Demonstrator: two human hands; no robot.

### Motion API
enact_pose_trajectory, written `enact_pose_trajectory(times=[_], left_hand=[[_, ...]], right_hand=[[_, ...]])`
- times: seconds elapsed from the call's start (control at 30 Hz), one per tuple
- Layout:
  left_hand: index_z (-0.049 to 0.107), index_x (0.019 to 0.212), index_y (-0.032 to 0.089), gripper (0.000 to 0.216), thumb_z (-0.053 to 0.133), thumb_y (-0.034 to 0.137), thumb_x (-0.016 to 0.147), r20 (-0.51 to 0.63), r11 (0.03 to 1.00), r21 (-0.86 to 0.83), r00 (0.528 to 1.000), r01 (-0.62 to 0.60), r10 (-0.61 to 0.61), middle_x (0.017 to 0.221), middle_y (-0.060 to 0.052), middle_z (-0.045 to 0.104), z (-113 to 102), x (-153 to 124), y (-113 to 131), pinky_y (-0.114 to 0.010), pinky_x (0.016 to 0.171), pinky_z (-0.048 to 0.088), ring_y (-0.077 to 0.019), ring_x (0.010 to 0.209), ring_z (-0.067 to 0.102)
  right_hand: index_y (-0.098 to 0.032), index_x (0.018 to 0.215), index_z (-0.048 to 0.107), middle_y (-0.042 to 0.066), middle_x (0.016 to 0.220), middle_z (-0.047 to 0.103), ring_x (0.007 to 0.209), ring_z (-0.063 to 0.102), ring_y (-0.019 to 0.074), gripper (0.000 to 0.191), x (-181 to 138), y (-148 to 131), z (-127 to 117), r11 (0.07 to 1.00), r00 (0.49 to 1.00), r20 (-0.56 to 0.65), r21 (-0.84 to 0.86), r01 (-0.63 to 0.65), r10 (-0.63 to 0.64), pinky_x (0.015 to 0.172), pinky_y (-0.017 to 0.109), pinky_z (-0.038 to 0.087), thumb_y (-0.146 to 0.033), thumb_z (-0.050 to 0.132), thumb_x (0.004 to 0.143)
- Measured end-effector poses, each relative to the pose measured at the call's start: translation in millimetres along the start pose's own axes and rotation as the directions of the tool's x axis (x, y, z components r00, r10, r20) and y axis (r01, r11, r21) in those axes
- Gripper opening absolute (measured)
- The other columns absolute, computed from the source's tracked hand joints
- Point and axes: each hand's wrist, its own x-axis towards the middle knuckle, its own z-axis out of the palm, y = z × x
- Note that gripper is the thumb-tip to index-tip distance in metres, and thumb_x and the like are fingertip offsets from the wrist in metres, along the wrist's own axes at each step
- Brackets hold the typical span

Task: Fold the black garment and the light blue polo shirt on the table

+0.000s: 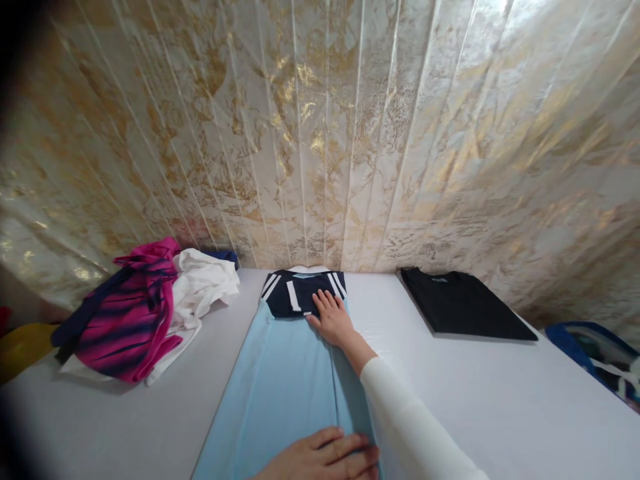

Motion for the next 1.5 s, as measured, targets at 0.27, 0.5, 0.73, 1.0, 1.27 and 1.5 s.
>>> enact_pose_trajectory(times=[0.27, 0.5, 0.73, 1.0, 1.27, 1.5], left_hand=[[0.044, 0.136, 0.024, 0.038, 0.026, 0.026, 0.103, 0.052, 0.994, -0.107, 0.999, 0.004, 0.002, 0.149, 0.007, 0.035, -5.9, -2.5, -0.4, -0.018, 0.096, 0.036, -0.0078, 0.132, 0.037], [0.014, 0.150, 0.018, 0.055, 0.031, 0.035, 0.100, 0.308, 0.785, -0.235, 0.810, 0.573, -0.499, 0.155, -0.008, 0.021, -60.4, -50.3, -69.0, -0.036, 0.112, 0.028, -0.0185, 0.141, 0.023], [0.020, 0.149, 0.021, 0.054, 0.033, 0.038, 0.100, 0.339, 0.706, -0.071, 0.683, 0.704, -0.647, 0.154, -0.008, 0.025, -49.3, -100.5, -85.9, -0.040, 0.112, 0.029, -0.0211, 0.141, 0.024], [0.013, 0.150, 0.020, 0.059, 0.030, 0.046, 0.100, 0.343, 0.713, -0.022, 0.675, 0.701, -0.653, 0.155, -0.006, 0.021, -47.7, -101.0, -76.5, -0.039, 0.113, 0.026, -0.0201, 0.142, 0.020], [0.020, 0.149, 0.017, 0.056, 0.030, 0.042, 0.100, 0.347, 0.677, -0.030, 0.642, 0.736, -0.683, 0.154, -0.008, 0.024, -47.8, -82.8, -71.0, -0.041, 0.112, 0.027, -0.0207, 0.141, 0.023], [0.016, 0.149, 0.018, 0.062, 0.032, 0.048, 0.098, 0.329, 0.879, -0.270, 0.895, 0.394, -0.301, 0.155, -0.007, 0.019, -46.9, -12.1, -49.5, -0.038, 0.112, 0.023, -0.0201, 0.142, 0.018]], right_hand=[[-0.017, 0.148, 0.027, 0.008, 0.155, 0.023, 0.143, 0.016, 0.0230, 0.065, 2.2, 1.3, -3.8, 1.000, 0.999, 0.042, 0.027, -0.012, 0.011, 0.114, 0.043, 0.013, -0.054, 0.031, 0.094], [-0.016, 0.147, 0.028, 0.010, 0.154, 0.025, 0.143, 0.019, 0.0198, 0.057, -39.3, 1.8, -7.9, 0.987, 0.993, -0.030, 0.102, 0.121, -0.118, 0.113, 0.043, 0.023, -0.043, 0.032, 0.097], [-0.022, 0.148, 0.026, 0.008, 0.154, 0.025, 0.141, 0.024, 0.0244, 0.057, -119.0, -12.8, 0.3, 0.993, 0.980, -0.163, 0.024, 0.116, -0.111, 0.110, 0.045, 0.033, -0.040, 0.038, 0.096], [-0.023, 0.151, 0.012, 0.007, 0.154, 0.022, 0.139, 0.028, 0.0274, 0.072, -183.3, -35.5, -12.7, 0.956, 0.951, -0.105, 0.016, 0.294, -0.291, 0.107, 0.040, 0.037, -0.050, 0.044, 0.092], [-0.023, 0.151, 0.016, 0.006, 0.152, 0.027, 0.139, 0.029, 0.0232, 0.068, -189.7, -21.0, -25.6, 0.941, 0.944, -0.074, 0.085, 0.327, -0.321, 0.110, 0.035, 0.034, -0.047, 0.043, 0.093], [-0.019, 0.136, 0.048, 0.009, 0.147, 0.039, 0.136, 0.035, 0.0205, 0.047, -89.0, 33.8, -31.1, 0.976, 0.985, -0.015, 0.128, 0.175, -0.175, 0.110, 0.046, 0.032, -0.019, 0.028, 0.094]])
